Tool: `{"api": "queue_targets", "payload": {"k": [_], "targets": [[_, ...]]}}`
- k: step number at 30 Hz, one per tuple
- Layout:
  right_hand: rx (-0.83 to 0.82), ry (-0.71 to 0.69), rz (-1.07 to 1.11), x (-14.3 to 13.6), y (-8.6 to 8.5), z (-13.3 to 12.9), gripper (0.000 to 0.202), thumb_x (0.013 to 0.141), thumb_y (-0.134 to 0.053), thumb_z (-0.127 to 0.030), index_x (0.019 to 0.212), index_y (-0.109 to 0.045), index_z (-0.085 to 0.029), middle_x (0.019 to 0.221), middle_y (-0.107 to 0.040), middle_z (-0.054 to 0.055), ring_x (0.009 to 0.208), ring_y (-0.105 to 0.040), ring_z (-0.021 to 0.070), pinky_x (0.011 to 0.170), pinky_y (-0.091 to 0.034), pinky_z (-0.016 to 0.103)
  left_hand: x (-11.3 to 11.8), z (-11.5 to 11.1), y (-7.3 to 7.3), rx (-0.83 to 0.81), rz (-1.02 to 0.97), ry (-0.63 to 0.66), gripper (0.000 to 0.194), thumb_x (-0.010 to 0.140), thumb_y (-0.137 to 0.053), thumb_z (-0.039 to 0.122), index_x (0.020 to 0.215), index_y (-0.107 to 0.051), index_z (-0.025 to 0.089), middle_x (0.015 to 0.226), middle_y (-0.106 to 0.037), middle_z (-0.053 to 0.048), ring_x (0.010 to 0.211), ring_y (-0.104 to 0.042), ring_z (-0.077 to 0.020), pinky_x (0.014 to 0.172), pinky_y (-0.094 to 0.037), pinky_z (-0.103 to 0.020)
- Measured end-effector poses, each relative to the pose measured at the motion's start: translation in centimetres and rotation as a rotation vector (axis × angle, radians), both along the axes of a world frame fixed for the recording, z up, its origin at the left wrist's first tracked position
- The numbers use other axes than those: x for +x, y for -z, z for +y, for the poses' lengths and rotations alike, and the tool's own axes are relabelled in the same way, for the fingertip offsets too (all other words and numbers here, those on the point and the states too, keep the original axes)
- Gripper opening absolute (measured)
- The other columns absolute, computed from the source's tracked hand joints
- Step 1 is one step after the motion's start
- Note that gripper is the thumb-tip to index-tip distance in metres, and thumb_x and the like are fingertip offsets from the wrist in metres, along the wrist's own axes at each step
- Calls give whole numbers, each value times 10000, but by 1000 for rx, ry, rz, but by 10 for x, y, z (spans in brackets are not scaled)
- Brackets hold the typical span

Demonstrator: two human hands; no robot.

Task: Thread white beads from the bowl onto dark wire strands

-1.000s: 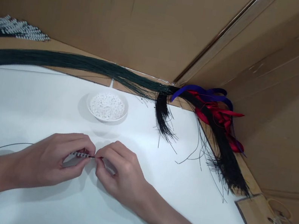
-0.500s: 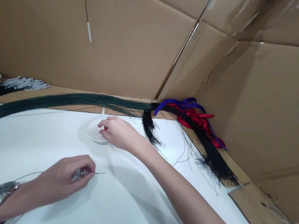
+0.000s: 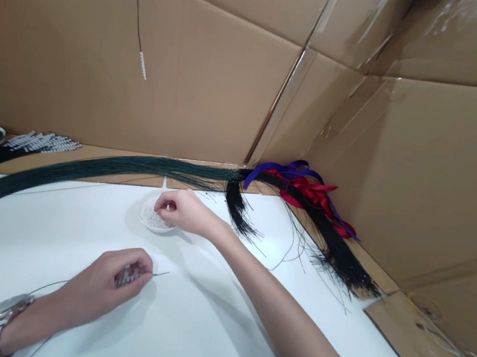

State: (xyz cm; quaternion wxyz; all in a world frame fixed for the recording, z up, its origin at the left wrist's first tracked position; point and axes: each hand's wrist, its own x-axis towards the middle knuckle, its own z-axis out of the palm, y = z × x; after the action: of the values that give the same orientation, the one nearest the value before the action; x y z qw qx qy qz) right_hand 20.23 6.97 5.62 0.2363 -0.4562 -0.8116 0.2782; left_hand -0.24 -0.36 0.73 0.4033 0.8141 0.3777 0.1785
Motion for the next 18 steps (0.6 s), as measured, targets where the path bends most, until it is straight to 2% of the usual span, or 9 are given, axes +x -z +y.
{"api": "queue_targets", "payload": {"k": [5, 9, 13, 18], "targets": [[-219, 14, 264, 16, -1, -44, 138, 856, -624, -191, 896, -752, -157, 915, -753, 60, 854, -659, 169, 774, -480, 271, 0, 2, 1, -82, -3, -42, 141, 927, -494, 291, 864, -594, 213, 769, -582, 34, 676, -491, -116, 621, -369, -229], [-494, 36, 407, 29, 17, -78, 131, 863, -671, -267, 880, -741, -157, 856, -730, 47, 801, -641, 147, 741, -481, 261, 2, 3, 4, -95, 14, -59, 171, 933, -497, 331, 865, -604, 217, 742, -577, 36, 650, -480, -112, 595, -361, -224], [-687, 120, 554, 37, 40, -89, 140, 849, -707, -283, 872, -728, -146, 783, -705, 32, 654, -573, 95, 604, -427, 216, 3, 3, 4, -95, 32, -76, 178, 933, -485, 312, 849, -608, 215, 711, -573, 36, 618, -474, -106, 562, -358, -214], [-745, 126, 651, 41, 51, -86, 171, 800, -778, -301, 853, -722, -149, 811, -710, 41, 685, -584, 101, 609, -438, 217, 4, 2, 3, -105, 33, -80, 177, 922, -494, 297, 821, -615, 217, 686, -599, 34, 594, -491, -106, 532, -368, -201]]}}
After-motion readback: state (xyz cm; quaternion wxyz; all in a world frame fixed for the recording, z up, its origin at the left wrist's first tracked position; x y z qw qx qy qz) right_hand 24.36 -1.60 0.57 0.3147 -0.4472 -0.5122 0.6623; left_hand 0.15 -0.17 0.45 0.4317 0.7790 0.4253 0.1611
